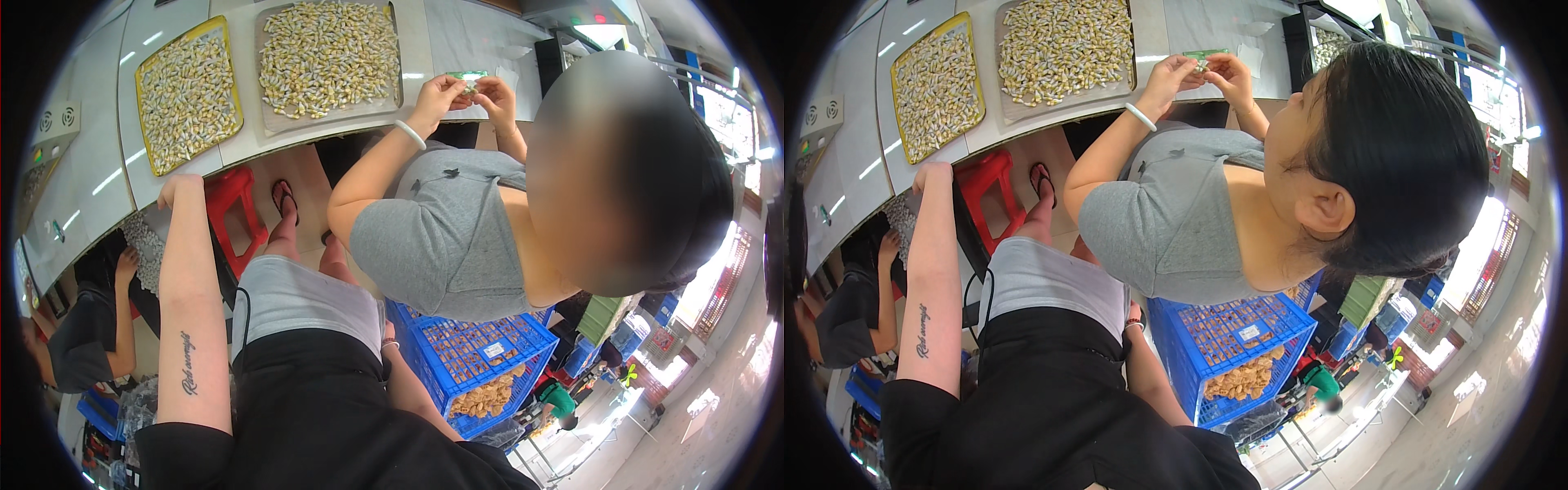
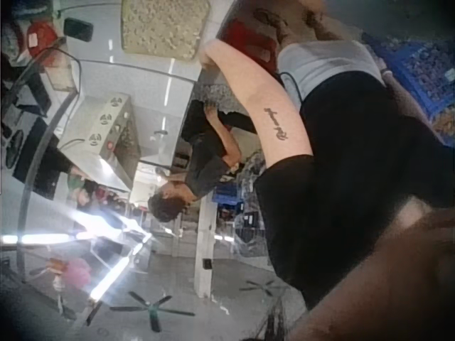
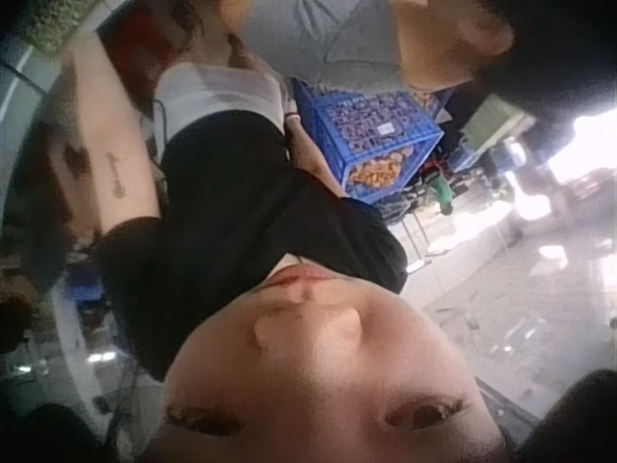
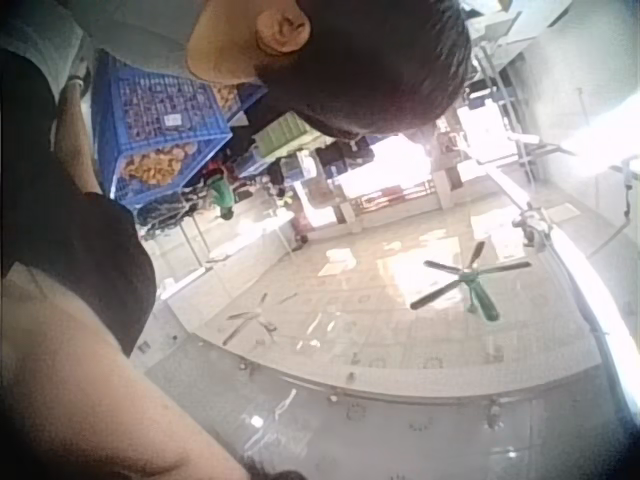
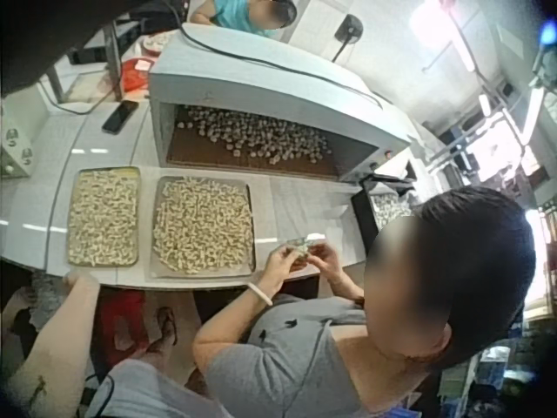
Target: Inspecting and assembling small electronic or mechanical components in a factory setting.
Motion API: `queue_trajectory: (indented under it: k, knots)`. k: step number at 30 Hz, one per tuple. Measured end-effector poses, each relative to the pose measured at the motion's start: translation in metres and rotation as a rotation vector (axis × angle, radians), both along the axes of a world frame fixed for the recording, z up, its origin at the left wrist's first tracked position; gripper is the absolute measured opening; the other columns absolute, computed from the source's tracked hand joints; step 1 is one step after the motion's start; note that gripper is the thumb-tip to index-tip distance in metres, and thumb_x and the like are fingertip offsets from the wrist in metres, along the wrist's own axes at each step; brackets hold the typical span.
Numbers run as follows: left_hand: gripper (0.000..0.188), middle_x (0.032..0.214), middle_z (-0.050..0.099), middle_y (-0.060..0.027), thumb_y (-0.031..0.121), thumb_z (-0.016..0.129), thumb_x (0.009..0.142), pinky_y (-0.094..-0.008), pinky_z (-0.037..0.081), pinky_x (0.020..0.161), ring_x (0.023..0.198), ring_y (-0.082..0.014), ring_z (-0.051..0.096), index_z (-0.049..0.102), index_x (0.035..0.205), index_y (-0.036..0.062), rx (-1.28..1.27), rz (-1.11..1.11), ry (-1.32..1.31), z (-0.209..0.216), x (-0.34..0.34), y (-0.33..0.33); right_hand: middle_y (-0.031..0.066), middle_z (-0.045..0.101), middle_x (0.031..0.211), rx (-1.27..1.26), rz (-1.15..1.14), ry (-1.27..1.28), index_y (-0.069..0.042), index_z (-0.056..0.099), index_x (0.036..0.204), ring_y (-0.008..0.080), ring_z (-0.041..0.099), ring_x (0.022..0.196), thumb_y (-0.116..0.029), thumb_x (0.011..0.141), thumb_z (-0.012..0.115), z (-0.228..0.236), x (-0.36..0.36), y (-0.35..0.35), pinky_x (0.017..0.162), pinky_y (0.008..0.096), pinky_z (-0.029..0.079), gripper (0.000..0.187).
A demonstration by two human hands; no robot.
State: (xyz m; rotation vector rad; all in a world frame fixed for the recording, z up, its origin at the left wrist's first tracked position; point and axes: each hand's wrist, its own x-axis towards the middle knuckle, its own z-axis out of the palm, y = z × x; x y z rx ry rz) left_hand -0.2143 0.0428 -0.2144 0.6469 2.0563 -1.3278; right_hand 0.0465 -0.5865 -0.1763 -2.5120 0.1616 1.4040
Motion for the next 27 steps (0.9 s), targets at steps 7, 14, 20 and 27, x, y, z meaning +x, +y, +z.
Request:
queue_trajectory:
  k: [7, 14, 20, 27]
  knots:
    - [0.037, 0.108, 0.055, -0.0139, 0.033, 0.028, 0.086, -0.0354, 0.042, 0.088, 0.101, -0.0267, 0.054, 0.043, 0.106, 0.0046, 0.063, 0.076, 0.028, 0.003, 0.001, -0.002, 0.0187, 0.064, 0.085, -0.043, 0.067, 0.002, 0.002, 0.062, 0.094, 0.022, 0.06, 0.08, -0.027, 0.075, 0.058, -0.016, 0.002, -0.019, 0.072, 0.0337, 0.044, 0.035]
    - [0.041, 0.105, 0.057, -0.014, 0.036, 0.026, 0.087, -0.0349, 0.042, 0.088, 0.1, -0.0272, 0.054, 0.047, 0.1, 0.0032, 0.255, 0.326, 0.121, 0.021, 0.012, -0.003, 0.0224, 0.06, 0.096, -0.128, 0.119, 0.047, -0.004, 0.06, 0.102, 0.0346, 0.056, 0.097, -0.032, 0.08, 0.05, -0.02, 0.007, -0.029, 0.08, 0.0373, 0.043, 0.038]
    - [0.044, 0.103, 0.057, -0.014, 0.038, 0.026, 0.087, -0.0346, 0.043, 0.087, 0.099, -0.0274, 0.055, 0.05, 0.097, 0.0025, 0.791, 0.999, 0.295, 0.051, 0.027, -0.012, 0.0206, 0.061, 0.098, -0.035, 0.108, 0.04, -0.001, 0.06, 0.103, 0.0318, 0.057, 0.097, -0.031, 0.082, 0.048, -0.004, 0.015, -0.011, 0.08, 0.0364, 0.043, 0.039]
    - [0.044, 0.104, 0.057, -0.014, 0.038, 0.025, 0.087, -0.0346, 0.042, 0.088, 0.099, -0.0274, 0.055, 0.05, 0.098, 0.0027, 0.842, 1.083, 0.298, 0.071, 0.041, -0.014, 0.0203, 0.061, 0.097, -0.129, 0.216, 0.023, -0.002, 0.06, 0.102, 0.0331, 0.057, 0.096, -0.031, 0.083, 0.047, 0.017, 0.03, 0.01, 0.078, 0.0374, 0.043, 0.037]
